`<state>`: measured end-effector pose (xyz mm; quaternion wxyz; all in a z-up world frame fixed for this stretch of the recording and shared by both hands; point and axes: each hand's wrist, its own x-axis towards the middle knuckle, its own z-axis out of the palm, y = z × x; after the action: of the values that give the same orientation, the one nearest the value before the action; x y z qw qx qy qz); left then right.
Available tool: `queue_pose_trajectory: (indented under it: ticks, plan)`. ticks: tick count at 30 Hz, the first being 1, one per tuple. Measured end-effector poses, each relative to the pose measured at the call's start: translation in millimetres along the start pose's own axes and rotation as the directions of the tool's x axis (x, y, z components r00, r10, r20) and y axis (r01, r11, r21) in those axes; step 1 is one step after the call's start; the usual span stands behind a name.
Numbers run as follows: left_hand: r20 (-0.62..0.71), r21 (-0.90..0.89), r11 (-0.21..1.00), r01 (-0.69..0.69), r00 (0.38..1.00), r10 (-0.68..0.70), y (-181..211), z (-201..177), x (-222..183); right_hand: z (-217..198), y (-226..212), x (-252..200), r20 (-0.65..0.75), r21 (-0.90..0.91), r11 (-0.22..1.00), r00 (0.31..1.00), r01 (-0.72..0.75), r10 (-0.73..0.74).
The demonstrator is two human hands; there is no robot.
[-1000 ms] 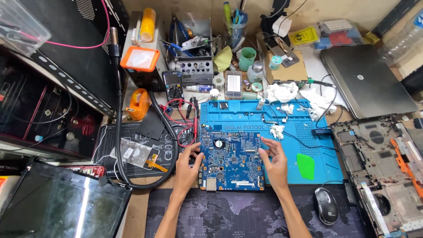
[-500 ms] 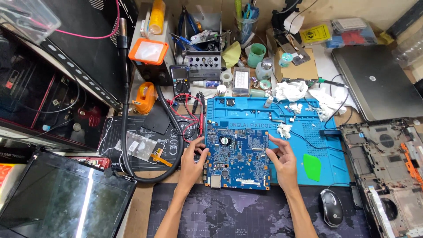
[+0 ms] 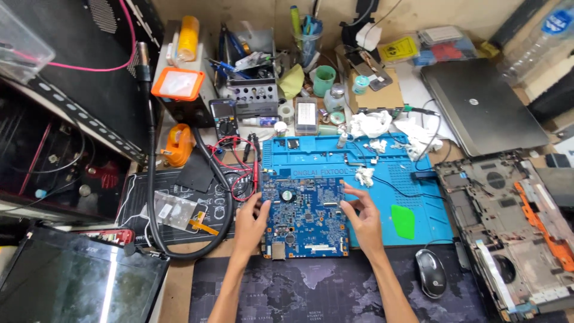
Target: Diagnosing and repairing a laptop motherboard by removing the fan and testing circuits with a multimeter.
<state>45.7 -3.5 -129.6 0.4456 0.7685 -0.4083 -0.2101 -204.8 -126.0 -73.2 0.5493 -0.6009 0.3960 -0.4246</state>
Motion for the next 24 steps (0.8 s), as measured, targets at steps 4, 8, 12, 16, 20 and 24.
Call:
queue_pose_trajectory:
  ticks: [4, 8, 12, 16, 20, 24]
  plan:
    - [0.092, -0.102, 0.994, 0.036, 0.995, -0.027, 7.4, -15.8, -2.7, 0.1, -5.4, -1.6, 0.025, -0.062, 0.997, 0.999, -0.04, 0.042]
    - [0.206, -0.276, 0.951, 0.143, 0.975, -0.087, 35.6, -32.0, -9.8, -1.2, 5.0, -3.1, 0.097, -0.205, 0.977, 0.994, 0.061, -0.041]
    - [0.313, -0.357, 0.859, 0.367, 0.913, -0.26, 51.1, -37.5, -14.0, -0.6, 4.7, -2.0, 0.09, -0.226, 0.973, 0.996, 0.049, -0.029]
    - [0.334, -0.4, 0.822, 0.405, 0.9, -0.28, 60.4, -42.1, -14.2, 0.6, 8.5, -1.4, 0.109, -0.272, 0.961, 0.994, 0.051, -0.022]
    - [0.327, -0.466, 0.782, 0.413, 0.902, -0.281, 70.9, -46.3, -18.7, 1.7, 10.0, 0.7, 0.075, -0.319, 0.946, 0.997, 0.053, -0.03]
    - [0.314, -0.563, 0.739, 0.369, 0.923, -0.222, 86.7, -49.6, -24.8, -2.2, 9.6, 0.5, 0.066, -0.229, 0.973, 0.998, 0.01, 0.005]
